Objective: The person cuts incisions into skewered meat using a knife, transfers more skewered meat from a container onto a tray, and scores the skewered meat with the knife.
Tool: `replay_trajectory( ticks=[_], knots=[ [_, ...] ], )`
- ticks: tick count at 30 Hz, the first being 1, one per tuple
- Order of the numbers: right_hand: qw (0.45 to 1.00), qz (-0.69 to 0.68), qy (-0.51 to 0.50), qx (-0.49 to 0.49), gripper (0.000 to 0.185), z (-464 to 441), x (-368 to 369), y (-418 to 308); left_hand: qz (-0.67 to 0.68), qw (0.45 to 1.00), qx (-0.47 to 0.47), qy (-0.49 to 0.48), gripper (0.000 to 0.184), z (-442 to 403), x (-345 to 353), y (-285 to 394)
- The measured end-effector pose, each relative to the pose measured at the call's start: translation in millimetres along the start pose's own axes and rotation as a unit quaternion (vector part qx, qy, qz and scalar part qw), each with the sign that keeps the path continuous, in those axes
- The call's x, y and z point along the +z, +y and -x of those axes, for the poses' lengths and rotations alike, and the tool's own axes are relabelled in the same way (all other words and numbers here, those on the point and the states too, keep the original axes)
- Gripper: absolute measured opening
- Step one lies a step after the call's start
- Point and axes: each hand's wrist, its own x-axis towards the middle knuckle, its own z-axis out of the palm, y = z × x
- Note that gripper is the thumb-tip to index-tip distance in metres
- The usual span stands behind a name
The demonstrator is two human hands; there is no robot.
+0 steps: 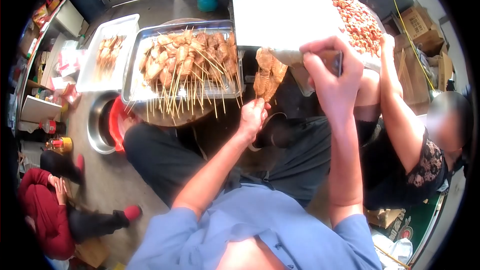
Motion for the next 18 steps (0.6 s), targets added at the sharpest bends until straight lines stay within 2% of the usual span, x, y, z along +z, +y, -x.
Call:
replay_trajectory(
  ticks=[6,8,9,10,15,16,18],
  knots=[
    [0.996,0.069,-0.041,-0.038,0.009,-41,18,13,0.000,1.000,0.010,0.017,0.029,-2,1,1],
    [0.997,0.036,-0.069,0.027,0.011,-43,30,34,-0.001,1.000,0.009,0.020,0.029,-1,0,2],
    [0.996,0.051,-0.069,0.015,0.011,-44,36,52,-0.003,1.000,0.009,0.019,0.028,-2,0,2],
    [0.996,0.066,-0.065,-0.003,0.007,-42,43,63,-0.006,1.000,0.008,0.017,0.027,-2,0,2],
    [0.998,0.038,-0.025,0.049,0.010,-21,59,101,-0.023,0.999,0.009,0.030,0.027,-6,-1,-3],
    [0.998,0.058,-0.019,0.009,0.011,-17,59,104,-0.038,0.999,0.013,0.034,0.026,-7,0,-1],
    [0.999,0.022,-0.012,0.041,0.011,-11,57,104,-0.030,0.999,0.011,0.037,0.026,-8,-4,-3]
  ],
)
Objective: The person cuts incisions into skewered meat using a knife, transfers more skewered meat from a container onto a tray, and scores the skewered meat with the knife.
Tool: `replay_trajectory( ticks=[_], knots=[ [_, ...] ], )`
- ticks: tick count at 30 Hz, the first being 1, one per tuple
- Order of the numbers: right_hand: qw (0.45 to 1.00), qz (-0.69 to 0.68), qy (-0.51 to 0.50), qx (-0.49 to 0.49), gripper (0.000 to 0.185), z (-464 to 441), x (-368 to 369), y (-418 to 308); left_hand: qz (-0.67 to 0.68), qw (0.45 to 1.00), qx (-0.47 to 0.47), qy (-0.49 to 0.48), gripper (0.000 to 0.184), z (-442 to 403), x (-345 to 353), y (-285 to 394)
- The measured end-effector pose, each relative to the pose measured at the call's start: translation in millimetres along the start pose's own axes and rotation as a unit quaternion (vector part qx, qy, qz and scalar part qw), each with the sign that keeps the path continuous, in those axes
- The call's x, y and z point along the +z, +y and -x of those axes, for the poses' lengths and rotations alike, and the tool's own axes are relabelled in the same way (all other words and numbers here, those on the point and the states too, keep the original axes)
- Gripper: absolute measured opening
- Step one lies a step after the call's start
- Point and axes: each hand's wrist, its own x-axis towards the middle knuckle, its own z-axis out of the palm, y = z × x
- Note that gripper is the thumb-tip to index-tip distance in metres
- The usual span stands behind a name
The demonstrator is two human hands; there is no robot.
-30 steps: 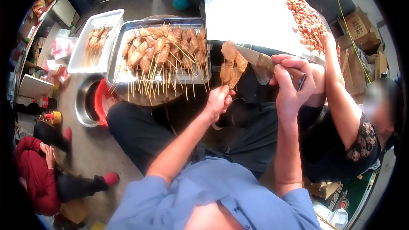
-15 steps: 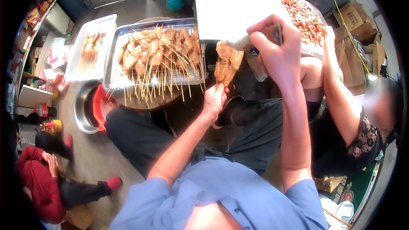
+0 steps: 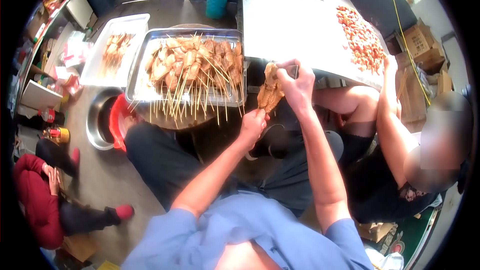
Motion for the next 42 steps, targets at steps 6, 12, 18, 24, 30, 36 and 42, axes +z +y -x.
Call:
replay_trajectory(
  ticks=[6,12,18,24,30,36,42],
  knots=[
    [0.991,-0.090,0.005,0.104,0.008,-1,-46,-66,0.042,0.999,0.007,-0.015,0.025,0,-1,-1],
    [0.986,-0.124,0.026,0.109,0.006,-7,-27,-37,0.064,0.997,0.033,-0.023,0.026,-1,5,2],
    [0.991,-0.097,0.002,0.088,0.006,4,-7,-3,0.028,1.000,-0.006,-0.006,0.026,2,4,5],
    [0.990,-0.111,0.027,0.085,0.006,18,-52,-75,0.088,0.994,-0.004,-0.061,0.025,0,4,12],
    [0.996,-0.073,0.031,0.050,0.007,13,-8,-12,0.070,0.996,-0.017,-0.058,0.026,1,5,15],
    [0.987,-0.141,0.035,0.064,0.008,27,-33,-45,0.076,0.995,-0.018,-0.063,0.027,2,0,18],
    [0.985,-0.155,0.078,0.008,0.013,62,-77,-80,0.066,0.995,-0.032,-0.068,0.027,-1,0,16]
  ],
)
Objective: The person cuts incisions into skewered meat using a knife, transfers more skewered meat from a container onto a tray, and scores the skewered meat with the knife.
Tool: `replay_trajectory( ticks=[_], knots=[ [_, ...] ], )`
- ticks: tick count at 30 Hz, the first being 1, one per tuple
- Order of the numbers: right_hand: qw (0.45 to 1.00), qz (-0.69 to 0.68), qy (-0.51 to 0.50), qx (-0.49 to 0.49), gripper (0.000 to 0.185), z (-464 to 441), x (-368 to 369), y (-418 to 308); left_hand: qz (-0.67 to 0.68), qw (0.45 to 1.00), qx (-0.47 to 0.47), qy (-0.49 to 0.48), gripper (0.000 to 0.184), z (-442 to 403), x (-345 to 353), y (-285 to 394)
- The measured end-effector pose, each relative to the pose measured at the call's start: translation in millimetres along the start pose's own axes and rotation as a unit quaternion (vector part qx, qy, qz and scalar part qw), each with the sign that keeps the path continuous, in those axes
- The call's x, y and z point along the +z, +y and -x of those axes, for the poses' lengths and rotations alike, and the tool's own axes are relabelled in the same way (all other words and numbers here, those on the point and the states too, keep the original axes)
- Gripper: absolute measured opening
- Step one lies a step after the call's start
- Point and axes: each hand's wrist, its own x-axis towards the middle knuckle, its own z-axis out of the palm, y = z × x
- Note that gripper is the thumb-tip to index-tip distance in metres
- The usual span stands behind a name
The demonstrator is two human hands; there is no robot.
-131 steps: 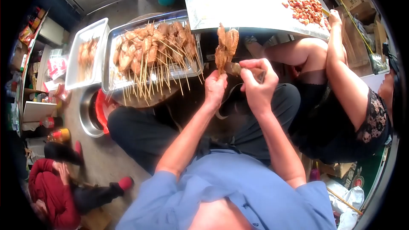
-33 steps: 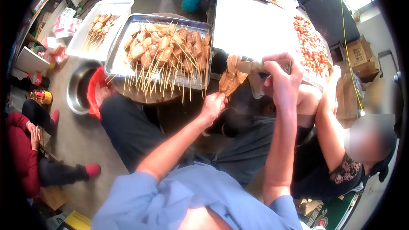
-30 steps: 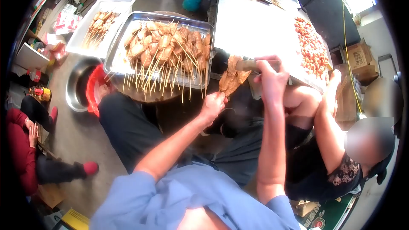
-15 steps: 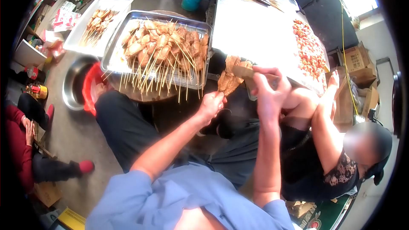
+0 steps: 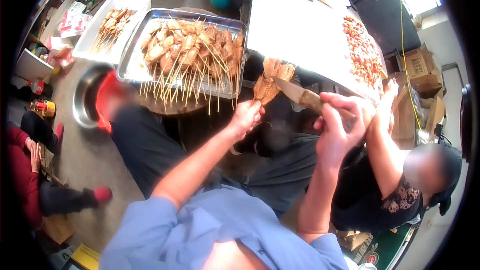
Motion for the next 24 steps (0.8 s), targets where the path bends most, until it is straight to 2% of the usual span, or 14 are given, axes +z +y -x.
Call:
replay_trajectory(
  ticks=[5,13,22,24],
  knots=[
    [1.000,-0.002,-0.025,0.019,0.013,11,-1,-1,0.005,1.000,0.007,-0.007,0.027,2,0,1],
    [1.000,-0.010,-0.013,0.020,0.012,14,1,4,-0.006,1.000,0.003,0.001,0.026,2,2,2],
    [0.999,0.033,-0.026,-0.007,0.012,16,10,7,0.005,1.000,0.015,0.000,0.026,1,2,-1],
    [0.996,0.066,-0.052,-0.043,0.010,12,16,12,-0.006,1.000,0.017,0.009,0.026,1,4,-2]
  ],
)
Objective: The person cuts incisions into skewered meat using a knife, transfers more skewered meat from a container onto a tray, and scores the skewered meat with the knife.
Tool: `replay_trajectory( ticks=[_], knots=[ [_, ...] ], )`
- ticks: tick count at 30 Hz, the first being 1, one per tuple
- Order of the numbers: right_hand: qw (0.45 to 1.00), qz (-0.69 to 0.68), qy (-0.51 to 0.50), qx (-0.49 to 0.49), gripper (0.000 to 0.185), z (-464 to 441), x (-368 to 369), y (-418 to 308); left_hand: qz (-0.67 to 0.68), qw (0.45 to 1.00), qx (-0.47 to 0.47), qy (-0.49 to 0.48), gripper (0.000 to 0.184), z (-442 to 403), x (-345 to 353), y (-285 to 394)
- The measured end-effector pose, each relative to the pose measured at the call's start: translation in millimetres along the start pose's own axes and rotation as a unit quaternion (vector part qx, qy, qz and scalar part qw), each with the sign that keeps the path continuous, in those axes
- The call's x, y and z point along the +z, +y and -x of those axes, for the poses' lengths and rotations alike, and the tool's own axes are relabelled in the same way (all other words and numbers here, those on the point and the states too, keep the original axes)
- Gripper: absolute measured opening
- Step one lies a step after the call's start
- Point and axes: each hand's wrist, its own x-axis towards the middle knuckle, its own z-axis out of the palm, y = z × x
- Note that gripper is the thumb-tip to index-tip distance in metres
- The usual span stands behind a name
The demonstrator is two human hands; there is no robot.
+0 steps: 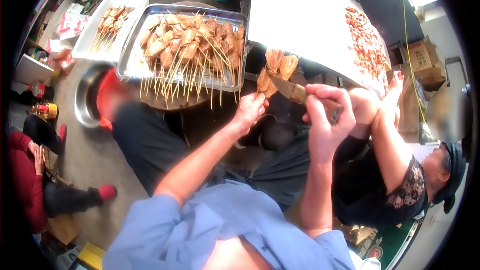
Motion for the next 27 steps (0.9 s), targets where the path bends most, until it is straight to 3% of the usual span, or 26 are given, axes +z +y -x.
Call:
replay_trajectory(
  ticks=[4,6,11,14,18,19,27],
  knots=[
    [0.997,0.074,-0.013,0.033,0.004,-15,15,-4,-0.028,0.999,0.019,0.025,0.026,1,3,-1],
    [0.992,0.112,-0.030,-0.038,0.008,-29,25,2,-0.033,0.999,0.024,0.027,0.026,1,3,-2],
    [0.961,0.250,-0.113,-0.036,0.015,-65,54,11,-0.046,0.997,0.026,0.058,0.025,3,9,4],
    [0.951,0.287,-0.108,-0.032,0.016,-73,69,34,-0.057,0.996,0.030,0.055,0.025,-1,4,0],
    [0.968,0.235,-0.083,0.008,0.017,-63,68,58,-0.054,0.996,0.039,0.055,0.024,-5,4,-3],
    [0.969,0.222,-0.089,0.057,0.017,-60,66,62,-0.057,0.995,0.057,0.058,0.024,-6,4,-4],
    [0.989,0.146,-0.011,0.034,0.011,-22,60,104,-0.090,0.991,0.067,0.076,0.017,-8,-2,-5]
  ],
)
